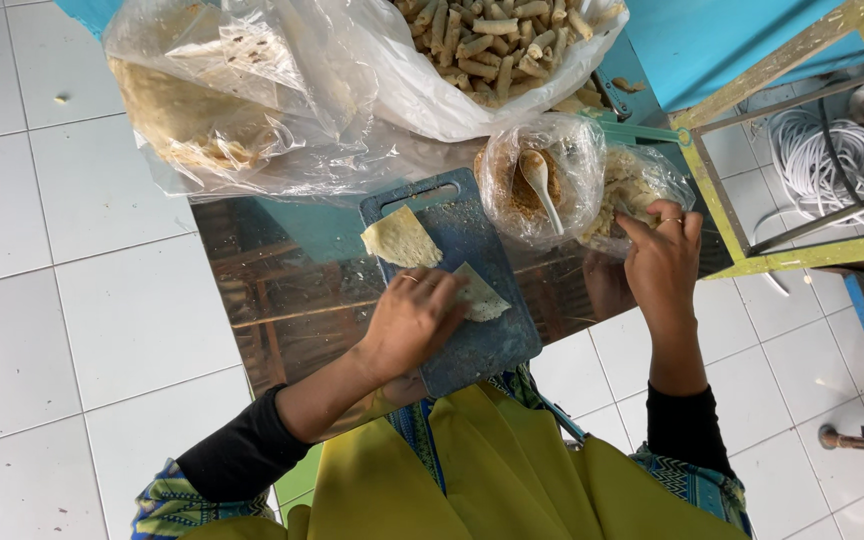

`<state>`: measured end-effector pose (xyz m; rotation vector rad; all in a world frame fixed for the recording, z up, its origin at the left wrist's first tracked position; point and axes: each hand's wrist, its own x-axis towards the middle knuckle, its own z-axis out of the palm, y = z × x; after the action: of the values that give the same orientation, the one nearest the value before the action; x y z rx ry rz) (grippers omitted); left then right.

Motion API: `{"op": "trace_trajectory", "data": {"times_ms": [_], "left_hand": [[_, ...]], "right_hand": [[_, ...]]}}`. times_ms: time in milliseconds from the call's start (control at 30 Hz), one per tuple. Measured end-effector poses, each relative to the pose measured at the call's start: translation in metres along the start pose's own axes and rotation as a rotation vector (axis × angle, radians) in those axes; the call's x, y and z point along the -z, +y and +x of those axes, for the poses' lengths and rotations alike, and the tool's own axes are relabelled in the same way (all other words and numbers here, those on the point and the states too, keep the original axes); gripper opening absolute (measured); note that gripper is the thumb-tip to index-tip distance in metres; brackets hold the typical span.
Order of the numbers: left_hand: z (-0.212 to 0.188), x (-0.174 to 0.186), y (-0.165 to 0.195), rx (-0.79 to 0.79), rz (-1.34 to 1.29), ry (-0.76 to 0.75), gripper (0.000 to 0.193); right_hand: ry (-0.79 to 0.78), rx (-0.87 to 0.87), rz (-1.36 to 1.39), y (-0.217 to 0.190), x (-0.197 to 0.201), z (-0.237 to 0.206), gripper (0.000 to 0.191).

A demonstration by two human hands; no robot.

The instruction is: The person tears pieces from flat cracker sheets on a cutting board, spoons brown seasoning powder onto or into the pieces, folds or rolls them by hand, and places the finished pieces into a large plastic bag of puffed snack sticks. They repeat this cycle, handling the cracker sheets, spoon, and bag one piece at a time.

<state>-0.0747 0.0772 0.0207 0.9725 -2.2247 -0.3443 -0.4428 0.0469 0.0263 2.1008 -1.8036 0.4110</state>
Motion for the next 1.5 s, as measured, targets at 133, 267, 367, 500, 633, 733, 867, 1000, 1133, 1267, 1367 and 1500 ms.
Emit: {"op": "trace_trajectory", "data": {"times_ms": [133,267,367,500,633,733,867,1000,1133,1267,1367,1500], "left_hand": [[-0.002,-0.001,-0.001,0.237,0.112,-0.038,0.037],[-0.008,-0.004,-0.001,0.242,0.11,-0.046,0.025],[-0.008,-0.007,-0.001,0.239,0.063,-0.051,0.022],[-0.006,-0.008,-0.004,0.237,-0.09,0.005,0.021],[-0.005,-0.004,-0.006,0.25,-0.197,-0.011,0.025],[-0.003,0.0,-0.008,0.247,-0.206,-0.032,0.026],[-0.001,0.004,-0.01,0.241,-0.204,-0.047,0.025],[-0.001,0.002,-0.014,0.238,-0.205,-0.052,0.025],[-0.001,-0.001,-0.016,0.247,-0.202,-0.066,0.026],[-0.001,-0.001,-0.015,0.263,-0.201,-0.086,0.026],[-0.001,0.0,-0.015,0.246,-0.193,-0.086,0.028],[-0.002,0.0,-0.015,0.261,-0.2,-0.103,0.028]], "right_hand": [[0.005,0.021,0.025,0.003,-0.001,-0.003,0.035],[0.049,-0.02,0.179,0.002,0.002,0.0,0.025],[0.136,-0.106,0.363,-0.01,0.006,0.003,0.025],[0.097,-0.149,0.594,-0.043,0.016,-0.001,0.028],[-0.034,0.05,0.702,-0.091,0.017,-0.011,0.032],[0.016,0.096,0.605,-0.097,0.013,-0.004,0.034],[0.171,-0.118,0.242,-0.05,0.02,0.005,0.044],[0.093,-0.133,0.082,-0.025,0.02,-0.014,0.048],[0.057,-0.093,0.032,-0.019,0.006,-0.021,0.048],[0.04,-0.032,-0.041,-0.013,-0.005,-0.02,0.049],[0.059,0.023,-0.068,-0.006,-0.006,-0.021,0.038],[0.049,-0.049,0.07,0.003,-0.005,-0.017,0.04]]}}
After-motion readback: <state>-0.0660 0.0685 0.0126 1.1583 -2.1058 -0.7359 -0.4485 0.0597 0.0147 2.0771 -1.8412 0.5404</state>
